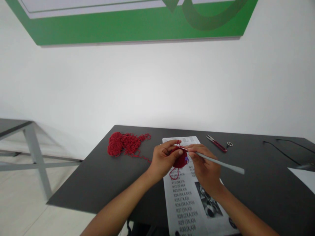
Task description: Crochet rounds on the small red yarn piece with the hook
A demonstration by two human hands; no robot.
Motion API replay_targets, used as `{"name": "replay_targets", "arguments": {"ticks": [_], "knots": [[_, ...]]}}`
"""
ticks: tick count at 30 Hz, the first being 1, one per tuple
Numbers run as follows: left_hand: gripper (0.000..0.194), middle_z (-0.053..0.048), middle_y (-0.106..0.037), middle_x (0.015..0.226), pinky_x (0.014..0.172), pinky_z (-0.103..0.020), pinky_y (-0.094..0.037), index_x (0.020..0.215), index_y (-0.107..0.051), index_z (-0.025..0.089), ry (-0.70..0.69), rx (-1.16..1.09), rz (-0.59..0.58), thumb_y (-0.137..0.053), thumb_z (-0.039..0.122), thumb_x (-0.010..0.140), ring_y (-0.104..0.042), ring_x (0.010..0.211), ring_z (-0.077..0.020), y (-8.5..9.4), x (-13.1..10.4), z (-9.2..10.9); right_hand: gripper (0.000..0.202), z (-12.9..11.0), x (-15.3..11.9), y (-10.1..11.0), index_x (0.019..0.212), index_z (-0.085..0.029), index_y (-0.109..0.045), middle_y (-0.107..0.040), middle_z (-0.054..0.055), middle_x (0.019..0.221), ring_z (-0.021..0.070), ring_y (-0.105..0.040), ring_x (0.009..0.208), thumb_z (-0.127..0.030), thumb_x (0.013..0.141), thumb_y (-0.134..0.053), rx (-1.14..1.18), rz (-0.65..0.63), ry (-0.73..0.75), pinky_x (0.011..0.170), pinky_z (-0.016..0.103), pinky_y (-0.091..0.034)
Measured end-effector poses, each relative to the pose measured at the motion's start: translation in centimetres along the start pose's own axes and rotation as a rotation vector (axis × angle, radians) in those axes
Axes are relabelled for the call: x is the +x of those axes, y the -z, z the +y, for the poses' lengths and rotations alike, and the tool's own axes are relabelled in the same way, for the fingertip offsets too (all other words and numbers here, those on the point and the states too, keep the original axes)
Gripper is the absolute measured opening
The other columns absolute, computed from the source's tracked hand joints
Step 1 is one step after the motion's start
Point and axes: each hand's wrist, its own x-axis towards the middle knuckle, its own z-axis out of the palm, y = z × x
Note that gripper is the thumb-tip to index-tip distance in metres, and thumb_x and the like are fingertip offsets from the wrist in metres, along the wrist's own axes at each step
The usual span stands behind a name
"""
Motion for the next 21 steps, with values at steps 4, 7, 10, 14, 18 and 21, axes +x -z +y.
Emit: {"name": "replay_targets", "arguments": {"ticks": [4, 7, 10, 14, 18, 21], "knots": [[0.037, -0.01, -0.082, 0.091, 0.076, -0.032, -0.062, 0.111, -0.077, 0.016, -0.144, 0.212, 0.026, -0.081, 0.031, 0.078, -0.077, 0.08, -0.0233, 0.22, -0.18, -0.17, 0.012, 0.11, -0.19, 0.1, 0.099, -0.028, -0.072, -0.076, 0.004, 0.098, 0.0226, -0.073, 0.095, -0.02, 0.095, -0.065, -0.096, -0.035, 0.069, 0.086, 0.041, -0.061], [0.031, -0.01, -0.082, 0.097, 0.079, -0.033, -0.062, 0.112, -0.077, 0.018, -0.292, 0.42, 0.06, -0.075, 0.023, 0.082, -0.077, 0.082, -0.0229, 0.46, -0.23, -0.41, 0.016, 0.28, -0.39, 0.07, 0.1, -0.028, -0.072, -0.075, 0.005, 0.104, 0.022, -0.073, 0.098, -0.016, 0.096, -0.062, -0.177, -0.095, 0.133, 0.09, 0.042, -0.062], [0.03, -0.01, -0.082, 0.097, 0.077, -0.031, -0.062, 0.115, -0.076, 0.018, -0.39, 0.517, 0.066, -0.071, 0.022, 0.085, -0.077, 0.081, -0.0217, 0.62, -0.15, -0.7, 0.019, 0.43, -0.45, -0.01, 0.103, -0.027, -0.071, -0.075, 0.006, 0.107, 0.0214, -0.073, 0.1, -0.012, 0.096, -0.061, -0.223, -0.152, 0.185, 0.092, 0.041, -0.062], [0.028, -0.008, -0.082, 0.095, 0.077, -0.03, -0.063, 0.113, -0.076, 0.017, -0.37, 0.479, 0.075, -0.07, 0.021, 0.086, -0.078, 0.08, -0.0205, 0.5, 0.05, -0.8, 0.019, 0.44, -0.29, 0.0, 0.105, -0.025, -0.07, -0.075, 0.007, 0.107, 0.021, -0.073, 0.1, -0.01, 0.095, -0.063, -0.223, -0.148, 0.262, 0.091, 0.039, -0.062], [0.03, -0.006, -0.083, 0.091, 0.075, -0.029, -0.064, 0.112, -0.075, 0.016, -0.235, 0.292, 0.053, -0.074, 0.024, 0.083, -0.079, 0.08, -0.0209, 0.25, 0.26, -0.65, 0.015, 0.23, -0.04, 0.22, 0.101, -0.024, -0.07, -0.076, 0.006, 0.103, 0.0196, -0.074, 0.097, -0.012, 0.095, -0.064, -0.178, -0.088, 0.2, 0.09, 0.037, -0.062], [0.032, -0.007, -0.083, 0.092, 0.075, -0.028, -0.064, 0.113, -0.075, 0.016, -0.208, 0.258, 0.033, -0.075, 0.025, 0.082, -0.079, 0.081, -0.0214, 0.27, 0.32, -0.64, 0.012, 0.14, 0.09, 0.34, 0.1, -0.024, -0.071, -0.076, 0.005, 0.101, 0.0194, -0.074, 0.096, -0.015, 0.096, -0.064, -0.171, -0.074, 0.146, 0.09, 0.036, -0.061]]}}
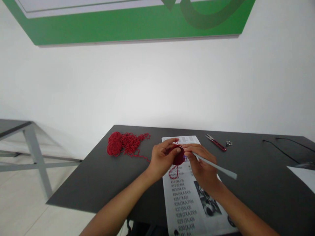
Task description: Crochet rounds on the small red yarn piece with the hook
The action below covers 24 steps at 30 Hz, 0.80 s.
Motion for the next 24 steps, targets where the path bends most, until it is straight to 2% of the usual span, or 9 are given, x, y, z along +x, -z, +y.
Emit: {"name": "replay_targets", "arguments": {"ticks": [3, 8, 11, 14, 16, 18, 24], "knots": [[0.029, -0.007, -0.083, 0.092, 0.076, -0.029, -0.064, 0.111, -0.075, 0.016, -0.079, 0.103, 0.006, -0.074, 0.022, 0.083, -0.079, 0.08, -0.0211, 0.2, -0.1, -0.1, 0.012, -0.1, 0.0, 0.0, 0.1, -0.024, -0.071, -0.076, 0.005, 0.101, 0.0196, -0.074, 0.096, -0.015, 0.095, -0.065, -0.005, -0.008, 0.013, 0.091, 0.036, -0.061], [0.028, -0.009, -0.082, 0.094, 0.075, -0.028, -0.063, 0.115, -0.074, 0.015, -0.312, 0.331, 0.02, -0.07, 0.017, 0.087, -0.077, 0.078, -0.0191, 0.6, -0.3, -0.5, 0.014, -0.1, -0.1, -0.2, 0.098, -0.024, -0.071, -0.076, 0.004, 0.102, 0.019, -0.074, 0.095, -0.013, 0.095, -0.063, -0.031, -0.02, 0.048, 0.09, 0.034, -0.061], [0.029, -0.01, -0.08, 0.092, 0.071, -0.027, -0.061, 0.119, -0.072, 0.014, -0.453, 0.436, 0.0, -0.065, 0.016, 0.091, -0.076, 0.077, -0.0184, 0.7, -0.4, -1.0, 0.016, 0.3, -0.2, -0.4, 0.102, -0.023, -0.072, -0.075, 0.007, 0.104, 0.0209, -0.073, 0.097, -0.011, 0.095, -0.063, -0.085, -0.088, 0.083, 0.089, 0.037, -0.062], [0.033, -0.01, -0.079, 0.091, 0.072, -0.027, -0.061, 0.124, -0.07, 0.016, -0.528, 0.5, 0.012, -0.061, 0.014, 0.093, -0.075, 0.078, -0.0181, 0.6, -0.5, -1.4, 0.022, 0.7, -0.3, -0.5, 0.108, -0.021, -0.072, -0.074, 0.01, 0.109, 0.0227, -0.072, 0.1, -0.008, 0.093, -0.064, -0.148, -0.126, 0.166, 0.089, 0.039, -0.063], [0.034, -0.009, -0.079, 0.093, 0.074, -0.027, -0.062, 0.125, -0.07, 0.017, -0.515, 0.481, 0.039, -0.062, 0.013, 0.092, -0.075, 0.08, -0.0175, 0.5, -0.5, -1.4, 0.024, 0.8, -0.3, -0.4, 0.109, -0.021, -0.071, -0.073, 0.011, 0.11, 0.0228, -0.072, 0.102, -0.006, 0.092, -0.064, -0.159, -0.115, 0.202, 0.09, 0.039, -0.063], [0.032, -0.008, -0.08, 0.095, 0.076, -0.027, -0.063, 0.121, -0.072, 0.017, -0.443, 0.408, 0.071, -0.066, 0.014, 0.09, -0.076, 0.081, -0.0174, 0.2, -0.6, -1.2, 0.026, 0.8, -0.2, -0.3, 0.111, -0.021, -0.07, -0.073, 0.011, 0.11, 0.023, -0.072, 0.103, -0.005, 0.091, -0.065, -0.16, -0.11, 0.227, 0.093, 0.04, -0.063], [0.031, -0.007, -0.082, 0.092, 0.059, -0.026, -0.065, 0.115, -0.076, 0.017, -0.043, 0.03, 0.079, -0.073, 0.027, 0.086, -0.077, 0.071, -0.0191, -0.3, -1.0, 0.2, 0.038, 0.8, -0.3, -0.1, 0.122, -0.023, -0.065, -0.07, 0.01, 0.113, 0.0235, -0.07, 0.111, -0.003, 0.09, -0.066, -0.14, -0.077, 0.325, 0.097, 0.043, -0.062]]}}
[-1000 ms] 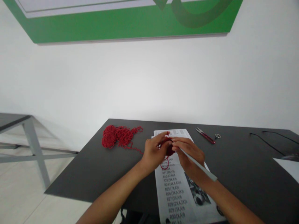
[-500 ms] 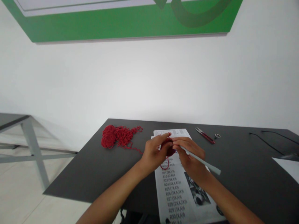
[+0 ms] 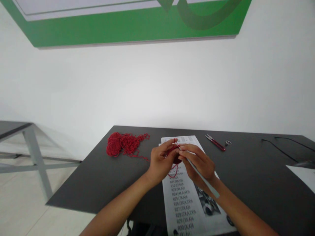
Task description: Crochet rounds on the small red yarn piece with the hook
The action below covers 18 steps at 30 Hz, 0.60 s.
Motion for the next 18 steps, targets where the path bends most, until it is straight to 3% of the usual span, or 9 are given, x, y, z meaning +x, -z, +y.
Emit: {"name": "replay_targets", "arguments": {"ticks": [4, 10, 13, 18], "knots": [[0.034, -0.008, -0.082, 0.092, 0.056, -0.027, -0.065, 0.113, -0.077, 0.017, 0.131, -0.146, 0.008, -0.076, 0.034, 0.083, -0.077, 0.07, -0.0202, -0.2, -0.1, 0.6, 0.046, 0.1, -0.1, -0.1, 0.132, -0.027, -0.062, -0.069, 0.01, 0.115, 0.0245, -0.069, 0.113, -0.005, 0.092, -0.064, -0.072, -0.002, 0.028, 0.095, 0.044, -0.063], [0.032, -0.008, -0.082, 0.093, 0.06, -0.026, -0.065, 0.109, -0.078, 0.015, 0.153, -0.15, 0.067, -0.075, 0.032, 0.083, -0.077, 0.072, -0.0197, -0.9, -0.1, 0.4, 0.051, 0.4, -0.5, -0.1, 0.14, -0.024, -0.057, -0.07, 0.013, 0.116, 0.0278, -0.068, 0.114, -0.006, 0.093, -0.064, -0.25, -0.078, 0.093, 0.098, 0.049, -0.061], [0.03, -0.008, -0.082, 0.094, 0.065, -0.026, -0.065, 0.113, -0.077, 0.015, 0.039, -0.021, 0.067, -0.071, 0.029, 0.087, -0.077, 0.074, -0.0187, -0.7, -0.1, -0.2, 0.037, 0.2, -0.6, -0.4, 0.13, -0.022, -0.063, -0.071, 0.013, 0.114, 0.0264, -0.07, 0.111, -0.01, 0.095, -0.062, -0.248, -0.057, 0.025, 0.095, 0.046, -0.062], [0.028, -0.006, -0.081, 0.091, 0.071, -0.026, -0.062, 0.115, -0.077, 0.019, -0.264, 0.245, 0.063, -0.069, 0.023, 0.089, -0.075, 0.074, -0.016, 0.3, 0.1, -0.7, 0.011, -0.8, 0.4, -0.2, 0.097, -0.025, -0.073, -0.077, 0.007, 0.103, 0.0218, -0.074, 0.095, -0.025, 0.098, -0.062, 0.013, 0.019, -0.318, 0.087, 0.038, -0.063]]}}
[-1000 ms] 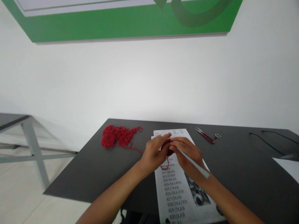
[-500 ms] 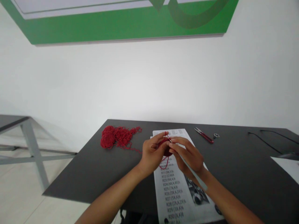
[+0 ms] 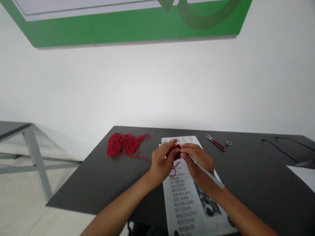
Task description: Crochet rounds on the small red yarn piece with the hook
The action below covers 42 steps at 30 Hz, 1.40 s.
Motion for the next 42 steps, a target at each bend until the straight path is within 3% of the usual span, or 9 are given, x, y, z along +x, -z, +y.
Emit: {"name": "replay_targets", "arguments": {"ticks": [4, 7, 12, 15, 24, 30, 32, 37, 42], "knots": [[0.024, -0.005, -0.079, 0.084, 0.063, -0.024, -0.061, 0.112, -0.077, 0.018, -0.022, 0.022, 0.037, -0.067, 0.024, 0.091, -0.073, 0.068, -0.0148, 0.5, 0.5, 0.0, 0.012, -0.6, 0.9, 0.5, 0.091, -0.025, -0.073, -0.08, 0.005, 0.104, 0.0232, -0.076, 0.095, -0.035, 0.094, -0.067, 0.271, -0.069, -0.313, 0.085, 0.037, -0.062], [0.022, -0.005, -0.078, 0.078, 0.055, -0.022, -0.057, 0.107, -0.079, 0.017, 0.031, -0.031, 0.053, -0.067, 0.024, 0.09, -0.069, 0.06, -0.0131, 0.5, 0.8, 0.1, 0.017, -0.6, 1.4, 0.6, 0.087, -0.023, -0.072, -0.081, 0.006, 0.105, 0.0235, -0.077, 0.091, -0.039, 0.092, -0.069, 0.461, -0.114, -0.454, 0.079, 0.035, -0.063], [0.022, -0.004, -0.076, 0.067, 0.05, -0.022, -0.053, 0.101, -0.081, 0.014, 0.228, -0.137, 0.09, -0.068, 0.025, 0.087, -0.064, 0.055, -0.0126, 0.1, 1.3, -0.1, 0.024, -0.6, 0.9, 0.0, 0.093, -0.023, -0.071, -0.08, 0.009, 0.113, 0.0249, -0.077, 0.097, -0.046, 0.093, -0.066, 0.486, -0.122, -0.529, 0.085, 0.037, -0.062], [0.024, -0.005, -0.077, 0.072, 0.052, -0.023, -0.054, 0.099, -0.082, 0.013, 0.321, -0.205, 0.124, -0.072, 0.027, 0.083, -0.066, 0.059, -0.0141, 0.0, 1.4, -0.4, 0.024, -0.6, 0.1, -0.5, 0.096, -0.025, -0.071, -0.079, 0.008, 0.119, 0.0263, -0.075, 0.106, -0.049, 0.093, -0.065, 0.412, -0.126, -0.524, 0.092, 0.04, -0.059], [0.026, -0.01, -0.081, 0.09, 0.068, -0.031, -0.06, 0.099, -0.082, 0.015, 0.404, -0.302, 0.175, -0.075, 0.031, 0.081, -0.073, 0.079, -0.0199, -0.2, 1.5, -1.9, 0.029, -0.8, -1.0, -1.7, 0.102, -0.023, -0.07, -0.079, 0.01, 0.117, 0.0277, -0.074, 0.109, -0.05, 0.093, -0.067, 0.528, -0.029, -0.567, 0.097, 0.045, -0.058], [0.022, -0.008, -0.081, 0.089, 0.073, -0.032, -0.061, 0.095, -0.082, 0.017, 0.349, -0.31, 0.123, -0.078, 0.027, 0.077, -0.075, 0.079, -0.0202, -0.2, 1.2, -1.3, 0.024, 0.4, 0.1, -1.5, 0.082, -0.024, -0.066, -0.082, 0.006, 0.1, 0.0261, -0.078, 0.096, -0.045, 0.094, -0.066, 1.064, 0.019, -0.689, 0.096, 0.051, -0.059], [0.023, -0.008, -0.081, 0.089, 0.074, -0.032, -0.062, 0.098, -0.082, 0.017, 0.315, -0.285, 0.088, -0.078, 0.025, 0.076, -0.075, 0.079, -0.0202, -0.3, 0.9, -0.9, 0.024, 1.1, 0.3, -1.6, 0.08, -0.024, -0.067, -0.082, 0.005, 0.094, 0.0253, -0.078, 0.092, -0.045, 0.092, -0.068, 1.138, 0.034, -0.741, 0.094, 0.049, -0.06], [0.024, -0.007, -0.082, 0.09, 0.071, -0.031, -0.063, 0.104, -0.08, 0.019, 0.186, -0.125, 0.039, -0.077, 0.025, 0.08, -0.076, 0.075, -0.0196, -0.2, 0.1, -0.3, 0.023, 1.7, -0.2, -2.1, 0.084, -0.026, -0.073, -0.079, 0.003, 0.091, 0.0221, -0.075, 0.089, -0.049, 0.086, -0.075, 1.077, 0.087, -0.665, 0.089, 0.042, -0.062], [0.024, -0.006, -0.081, 0.087, 0.069, -0.028, -0.062, 0.11, -0.078, 0.022, -0.008, 0.018, -0.027, -0.073, 0.026, 0.087, -0.074, 0.07, -0.0171, 0.1, -0.2, -0.4, 0.023, 1.2, -0.1, -1.4, 0.087, -0.026, -0.075, -0.075, 0.004, 0.095, 0.0207, -0.072, 0.093, -0.046, 0.094, -0.067, 0.704, 0.053, -0.444, 0.084, 0.036, -0.061]]}}
